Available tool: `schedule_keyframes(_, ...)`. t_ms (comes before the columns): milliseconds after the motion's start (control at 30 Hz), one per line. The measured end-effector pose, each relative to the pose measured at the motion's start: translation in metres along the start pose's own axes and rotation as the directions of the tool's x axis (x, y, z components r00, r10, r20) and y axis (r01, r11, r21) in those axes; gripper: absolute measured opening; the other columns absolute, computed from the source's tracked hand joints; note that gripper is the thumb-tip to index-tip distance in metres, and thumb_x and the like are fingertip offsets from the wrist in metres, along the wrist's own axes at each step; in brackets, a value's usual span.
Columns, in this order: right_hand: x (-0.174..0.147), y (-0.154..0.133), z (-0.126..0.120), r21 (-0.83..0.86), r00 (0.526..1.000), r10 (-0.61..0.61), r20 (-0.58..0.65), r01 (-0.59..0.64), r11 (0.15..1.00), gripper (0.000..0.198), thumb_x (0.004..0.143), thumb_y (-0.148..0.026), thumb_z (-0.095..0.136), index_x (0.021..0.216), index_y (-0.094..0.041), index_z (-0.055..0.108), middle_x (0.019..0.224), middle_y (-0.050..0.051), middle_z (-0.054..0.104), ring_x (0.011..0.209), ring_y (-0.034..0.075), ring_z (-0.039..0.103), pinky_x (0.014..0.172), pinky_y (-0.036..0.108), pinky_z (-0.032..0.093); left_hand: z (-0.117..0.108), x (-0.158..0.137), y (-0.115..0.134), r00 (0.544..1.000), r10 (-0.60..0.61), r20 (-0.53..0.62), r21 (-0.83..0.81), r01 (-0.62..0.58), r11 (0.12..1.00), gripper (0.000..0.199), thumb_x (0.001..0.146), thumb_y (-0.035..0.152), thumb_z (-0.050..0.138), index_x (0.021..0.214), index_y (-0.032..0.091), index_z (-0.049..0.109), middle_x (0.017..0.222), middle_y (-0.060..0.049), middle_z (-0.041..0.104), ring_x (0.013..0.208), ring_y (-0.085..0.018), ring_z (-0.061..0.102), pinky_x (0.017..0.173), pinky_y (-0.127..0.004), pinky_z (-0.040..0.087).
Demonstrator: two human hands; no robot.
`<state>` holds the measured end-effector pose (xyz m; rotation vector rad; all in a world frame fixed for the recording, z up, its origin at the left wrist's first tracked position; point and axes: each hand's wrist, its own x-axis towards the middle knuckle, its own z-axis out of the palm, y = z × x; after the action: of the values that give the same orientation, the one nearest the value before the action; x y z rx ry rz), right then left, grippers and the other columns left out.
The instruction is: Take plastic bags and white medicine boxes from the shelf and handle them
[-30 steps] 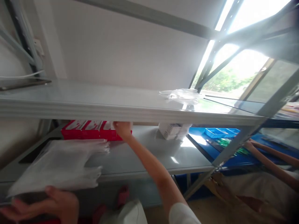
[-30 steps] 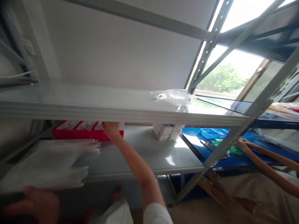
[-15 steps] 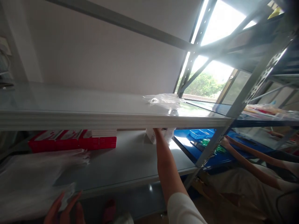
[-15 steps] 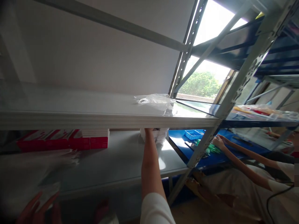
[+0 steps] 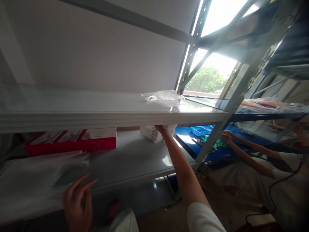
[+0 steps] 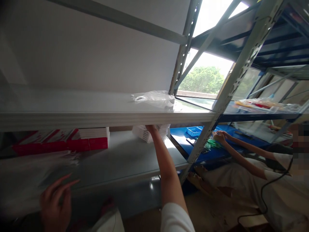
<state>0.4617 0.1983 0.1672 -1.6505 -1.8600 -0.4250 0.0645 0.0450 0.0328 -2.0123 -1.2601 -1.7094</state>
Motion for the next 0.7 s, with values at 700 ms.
schedule_keyframes(700,-0.125,-0.085,0.049,0.563,0.989,0.147,0.035,-0.141,0.815,0.014,0.083,-0.025,0.054,0.075,-0.017,0.062,0.076,0.004,0.063,0.073,0.016,0.057,0.074,0.029,0.045,0.09,0.043,-0.015,0.793,-0.474,0.382,-0.1,0.545,0.832,0.036,0.089,0.041,0.041,0.088,0.015,0.065,0.085,-0.009,0.07,0.082,-0.021,0.065,0.076,-0.031,0.048)
